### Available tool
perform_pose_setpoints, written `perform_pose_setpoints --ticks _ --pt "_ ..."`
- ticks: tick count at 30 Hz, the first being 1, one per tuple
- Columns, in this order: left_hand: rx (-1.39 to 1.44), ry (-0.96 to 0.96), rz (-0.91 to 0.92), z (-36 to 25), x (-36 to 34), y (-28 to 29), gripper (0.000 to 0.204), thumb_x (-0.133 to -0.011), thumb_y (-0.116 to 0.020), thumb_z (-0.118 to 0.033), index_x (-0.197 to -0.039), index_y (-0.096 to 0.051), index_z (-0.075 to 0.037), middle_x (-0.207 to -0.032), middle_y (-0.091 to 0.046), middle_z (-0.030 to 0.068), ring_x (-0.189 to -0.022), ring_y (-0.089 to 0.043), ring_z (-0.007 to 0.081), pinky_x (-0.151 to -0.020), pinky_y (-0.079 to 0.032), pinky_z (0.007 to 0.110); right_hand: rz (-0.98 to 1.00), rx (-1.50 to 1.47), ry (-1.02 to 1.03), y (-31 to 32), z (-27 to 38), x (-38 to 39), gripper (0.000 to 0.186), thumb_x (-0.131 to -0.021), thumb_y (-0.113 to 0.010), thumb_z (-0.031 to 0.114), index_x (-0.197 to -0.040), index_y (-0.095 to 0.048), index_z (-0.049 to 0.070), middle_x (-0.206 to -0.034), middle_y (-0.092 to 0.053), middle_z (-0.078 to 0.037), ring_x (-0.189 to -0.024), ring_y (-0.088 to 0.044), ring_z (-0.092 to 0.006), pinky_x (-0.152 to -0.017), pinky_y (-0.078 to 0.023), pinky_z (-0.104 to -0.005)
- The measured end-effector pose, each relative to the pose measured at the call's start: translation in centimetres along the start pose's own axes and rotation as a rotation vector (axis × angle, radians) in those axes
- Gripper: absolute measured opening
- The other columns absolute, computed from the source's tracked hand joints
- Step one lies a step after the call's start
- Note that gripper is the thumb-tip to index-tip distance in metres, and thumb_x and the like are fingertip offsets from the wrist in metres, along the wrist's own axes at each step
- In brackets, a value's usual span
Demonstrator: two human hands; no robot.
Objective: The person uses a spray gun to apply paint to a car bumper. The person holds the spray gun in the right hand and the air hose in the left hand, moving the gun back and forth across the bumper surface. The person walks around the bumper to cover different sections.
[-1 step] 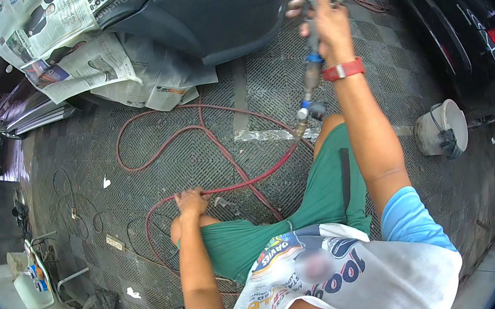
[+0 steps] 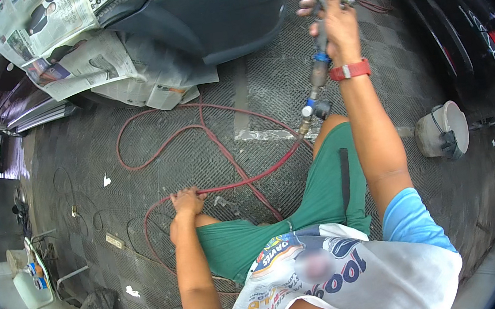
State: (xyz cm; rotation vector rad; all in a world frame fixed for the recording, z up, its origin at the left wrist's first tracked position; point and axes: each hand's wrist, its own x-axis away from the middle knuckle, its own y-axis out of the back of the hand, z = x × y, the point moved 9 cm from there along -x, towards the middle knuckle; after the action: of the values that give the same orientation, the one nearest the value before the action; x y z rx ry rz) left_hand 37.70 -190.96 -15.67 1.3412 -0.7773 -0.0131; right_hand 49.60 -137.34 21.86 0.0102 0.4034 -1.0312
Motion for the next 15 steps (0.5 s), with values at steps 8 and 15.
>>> perform_pose_setpoints --ticks 8,15 --pt "0.087 0.168 -0.239 8.2 4.4 7.1 0.07 -0.083 -0.068 -0.072 -0.12 -0.074 -0.014 -0.122 -0.07 0.0146 -0.123 -0.058 0.0358 -0.115 -0.034 0.057 0.005 -0.022 -0.029 -1.2 -3.7 4.3 0.084 -0.103 -0.028 0.072 -0.122 -0.066 0.0 -0.094 -0.075 -0.013 -0.074 -0.073 -0.0153 -0.044 -0.052 -0.022" --pt "-0.073 0.46 -0.593 12.0 12.1 12.6 0.066 -0.082 -0.072 -0.068 -0.11 -0.076 -0.008 -0.107 -0.073 0.014 -0.108 -0.062 0.0364 -0.1 -0.044 0.051 0.388 -0.322 -0.095 -16.1 -4.4 9.9 0.055 -0.109 -0.045 0.051 -0.143 -0.06 0.009 -0.088 -0.073 -0.008 -0.074 -0.069 -0.0108 -0.049 -0.049 -0.0248"
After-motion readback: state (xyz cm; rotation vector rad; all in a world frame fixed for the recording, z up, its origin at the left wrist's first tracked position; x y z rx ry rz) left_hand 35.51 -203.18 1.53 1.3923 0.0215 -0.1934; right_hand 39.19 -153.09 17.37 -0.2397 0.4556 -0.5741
